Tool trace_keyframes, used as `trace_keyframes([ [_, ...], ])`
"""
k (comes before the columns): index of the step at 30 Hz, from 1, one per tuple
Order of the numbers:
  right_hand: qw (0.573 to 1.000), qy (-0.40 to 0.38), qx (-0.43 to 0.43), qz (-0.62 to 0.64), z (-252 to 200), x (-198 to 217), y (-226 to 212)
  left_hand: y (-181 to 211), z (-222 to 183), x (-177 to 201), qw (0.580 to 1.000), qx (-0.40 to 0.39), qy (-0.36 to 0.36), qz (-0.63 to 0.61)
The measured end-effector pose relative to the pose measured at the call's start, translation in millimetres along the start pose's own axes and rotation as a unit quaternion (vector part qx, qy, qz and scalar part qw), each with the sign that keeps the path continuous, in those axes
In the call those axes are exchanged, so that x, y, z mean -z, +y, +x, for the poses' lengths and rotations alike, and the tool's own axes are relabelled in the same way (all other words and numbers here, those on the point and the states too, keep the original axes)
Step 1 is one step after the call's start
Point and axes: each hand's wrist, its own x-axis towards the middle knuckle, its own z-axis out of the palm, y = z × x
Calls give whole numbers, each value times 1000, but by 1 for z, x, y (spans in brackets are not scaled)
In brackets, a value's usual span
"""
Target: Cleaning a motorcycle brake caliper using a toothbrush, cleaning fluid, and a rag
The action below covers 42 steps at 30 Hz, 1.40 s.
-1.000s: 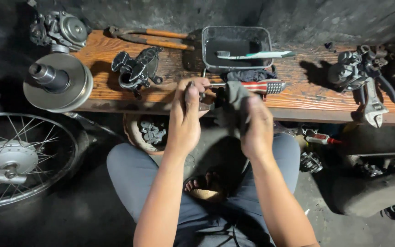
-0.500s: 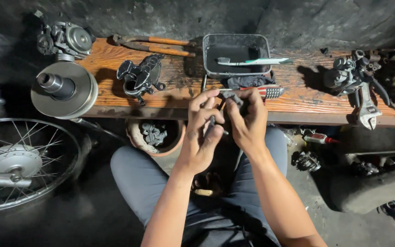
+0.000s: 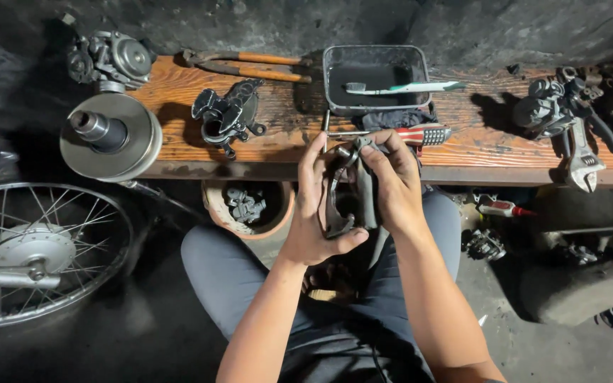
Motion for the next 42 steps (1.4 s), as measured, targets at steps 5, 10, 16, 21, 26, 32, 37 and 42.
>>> trace_keyframes([
  [5, 990, 57, 105, -71, 2, 5, 7, 5, 0, -6, 999, 8, 21, 45],
  [10, 981, 69, 160, -80, 7, 19, -17, 25, 3, -8, 980, 24, 12, 197],
  [16, 948, -194, 140, -208, 6, 25, -63, 43, 10, -23, 908, 52, -51, 414],
  [21, 902, -177, 235, -316, 9, 32, -70, 32, 7, -29, 839, 89, -102, 527],
  [26, 911, -110, 246, -313, 0, 33, -62, 31, 11, -32, 910, 60, -95, 400],
  [32, 904, -68, 279, -317, -6, 30, -58, 16, 3, -19, 947, 44, -91, 306],
  [37, 983, 25, 129, -125, -4, 26, -31, 17, 0, -11, 946, 34, -83, 311],
  [42, 976, 133, 168, -32, -6, 15, -41, 19, 2, 4, 949, -29, 3, 312],
])
